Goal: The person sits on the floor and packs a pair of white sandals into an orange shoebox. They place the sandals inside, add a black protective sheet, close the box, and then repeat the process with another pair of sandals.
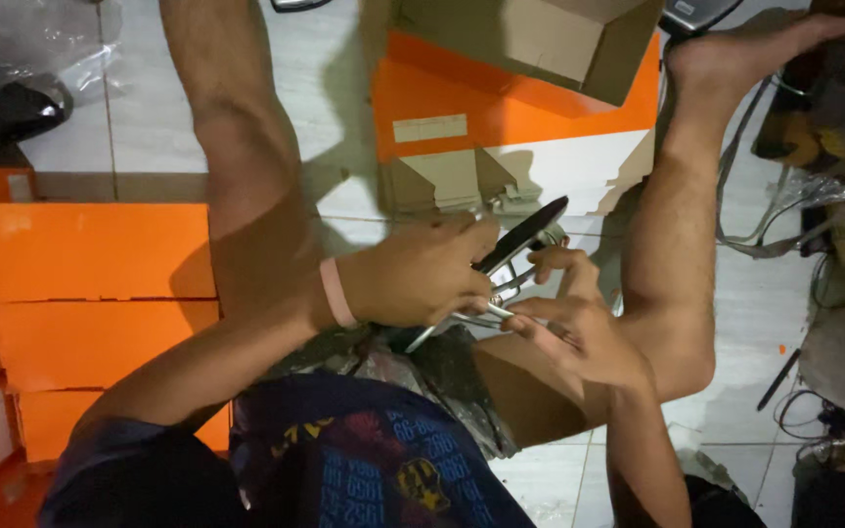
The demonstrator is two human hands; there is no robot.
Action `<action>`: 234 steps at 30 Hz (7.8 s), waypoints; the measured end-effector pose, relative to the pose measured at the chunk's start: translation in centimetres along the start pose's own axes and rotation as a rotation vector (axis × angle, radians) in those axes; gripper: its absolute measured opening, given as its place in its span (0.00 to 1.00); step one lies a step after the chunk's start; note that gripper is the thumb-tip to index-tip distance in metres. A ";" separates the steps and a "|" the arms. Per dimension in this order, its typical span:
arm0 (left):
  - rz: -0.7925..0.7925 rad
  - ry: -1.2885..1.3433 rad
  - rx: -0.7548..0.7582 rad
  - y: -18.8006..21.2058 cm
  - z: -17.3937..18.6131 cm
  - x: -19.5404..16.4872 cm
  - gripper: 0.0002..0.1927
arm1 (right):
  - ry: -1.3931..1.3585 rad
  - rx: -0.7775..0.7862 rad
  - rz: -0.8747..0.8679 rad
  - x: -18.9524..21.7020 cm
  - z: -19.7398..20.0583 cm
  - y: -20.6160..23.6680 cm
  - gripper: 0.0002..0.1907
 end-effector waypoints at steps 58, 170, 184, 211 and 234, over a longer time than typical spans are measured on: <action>0.017 0.039 0.063 -0.3 -0.4 1.9 0.11 | -0.279 -0.195 0.041 -6.3 -3.6 3.5 0.06; 0.594 0.469 -0.228 0.1 -4.6 2.2 0.11 | -0.754 -0.186 -0.204 -8.7 -6.4 5.5 0.05; 0.646 0.864 -0.503 1.3 -6.7 11.2 0.16 | -0.348 -0.379 -0.215 -9.3 -3.5 1.4 0.06; 0.623 1.000 -0.469 1.7 -5.9 10.3 0.17 | -0.735 -0.425 -0.328 -10.7 -4.0 2.4 0.07; 0.616 0.695 -0.515 1.2 -3.9 8.5 0.13 | -0.475 -0.472 -0.344 -10.1 -3.7 2.5 0.08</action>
Point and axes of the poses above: each hand's wrist, its own y-axis away from the middle knuckle, its own z-axis out of the back of the hand, x = y × z, the point moved 8 cm from there along -y, towards the middle knuckle
